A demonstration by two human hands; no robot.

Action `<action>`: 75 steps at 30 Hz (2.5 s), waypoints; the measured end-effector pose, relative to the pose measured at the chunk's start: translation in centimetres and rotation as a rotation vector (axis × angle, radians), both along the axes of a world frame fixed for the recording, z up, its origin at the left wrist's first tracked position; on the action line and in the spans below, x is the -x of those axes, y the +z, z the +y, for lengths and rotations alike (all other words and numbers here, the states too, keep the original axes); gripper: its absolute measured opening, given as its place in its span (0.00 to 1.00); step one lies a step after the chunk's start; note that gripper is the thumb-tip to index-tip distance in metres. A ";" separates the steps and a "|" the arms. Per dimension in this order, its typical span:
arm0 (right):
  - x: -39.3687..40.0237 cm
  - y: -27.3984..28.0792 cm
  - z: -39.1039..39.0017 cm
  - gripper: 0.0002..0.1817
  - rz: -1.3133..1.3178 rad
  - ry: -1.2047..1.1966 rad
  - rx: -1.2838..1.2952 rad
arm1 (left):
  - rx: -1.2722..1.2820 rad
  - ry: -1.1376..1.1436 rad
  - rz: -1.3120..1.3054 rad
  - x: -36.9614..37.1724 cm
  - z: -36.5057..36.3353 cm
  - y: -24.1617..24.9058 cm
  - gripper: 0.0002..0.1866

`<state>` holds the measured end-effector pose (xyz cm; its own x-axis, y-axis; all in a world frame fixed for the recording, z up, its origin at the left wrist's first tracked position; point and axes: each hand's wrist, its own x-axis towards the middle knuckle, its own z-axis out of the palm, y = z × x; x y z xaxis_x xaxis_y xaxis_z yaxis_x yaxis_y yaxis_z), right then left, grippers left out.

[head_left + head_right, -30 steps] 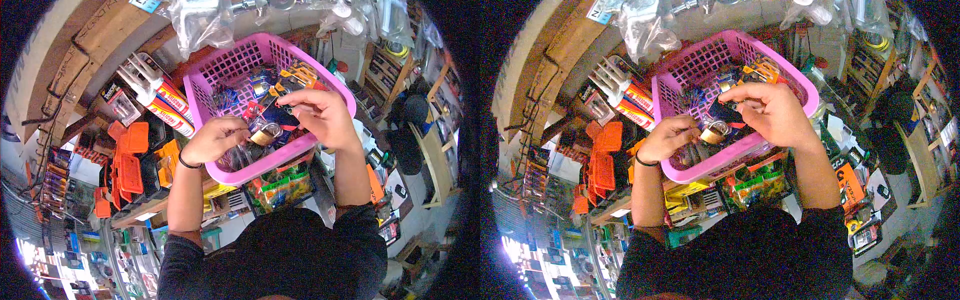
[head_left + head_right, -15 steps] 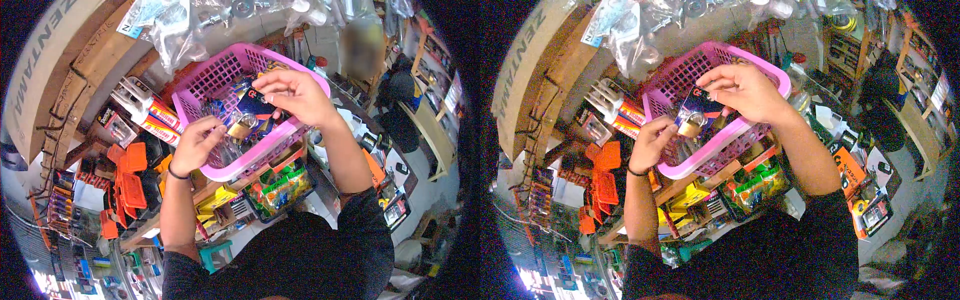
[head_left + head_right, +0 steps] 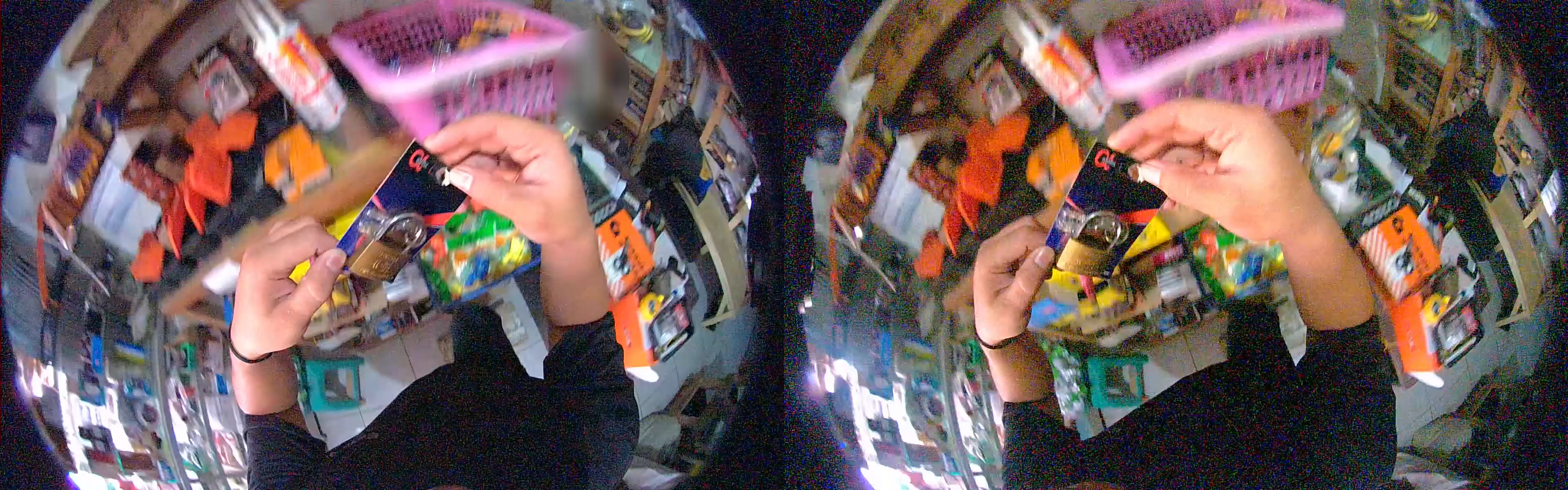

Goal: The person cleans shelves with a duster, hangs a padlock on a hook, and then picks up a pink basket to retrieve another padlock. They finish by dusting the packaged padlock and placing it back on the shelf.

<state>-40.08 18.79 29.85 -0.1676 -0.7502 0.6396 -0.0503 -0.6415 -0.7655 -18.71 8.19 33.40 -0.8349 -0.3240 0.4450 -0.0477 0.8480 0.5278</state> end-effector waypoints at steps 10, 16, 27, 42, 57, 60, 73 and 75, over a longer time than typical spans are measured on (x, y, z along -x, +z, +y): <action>-19.1 -20.6 4.6 0.10 0.048 0.130 -0.596 | -0.724 0.084 0.046 -20.0 10.8 -24.8 0.09; -26.7 -22.9 5.8 0.09 0.086 0.432 -0.715 | -1.648 -0.097 0.406 -24.8 17.1 -29.3 0.12; -32.7 -25.8 6.7 0.14 0.371 0.496 -0.843 | -2.002 -0.272 0.217 -28.8 16.8 -34.1 0.26; -28.9 -23.9 9.1 0.19 0.376 0.001 -0.856 | -1.139 -0.423 -0.191 -21.2 10.4 -32.6 0.24; -26.8 -29.9 2.7 0.16 -0.082 0.252 -1.028 | -1.642 -0.220 -0.107 -28.2 9.5 -37.9 0.20; -23.7 -29.0 -3.6 0.19 -0.552 0.270 -0.953 | -1.650 -0.154 -0.043 -29.2 9.1 -36.4 0.20; -17.9 -24.5 -19.5 0.18 -0.836 0.495 -0.747 | -1.775 0.030 0.579 -24.6 10.8 -38.5 0.33; -18.1 -25.2 -16.8 0.13 -0.878 0.820 -0.712 | -1.866 0.041 0.656 -24.1 11.6 -39.1 0.33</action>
<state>-22.00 2.04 4.64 0.3299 -0.9440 0.0000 0.8056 0.2815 -0.5212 5.43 19.75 -5.70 -0.6940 -0.6827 -0.2288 0.4887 -0.6800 0.5466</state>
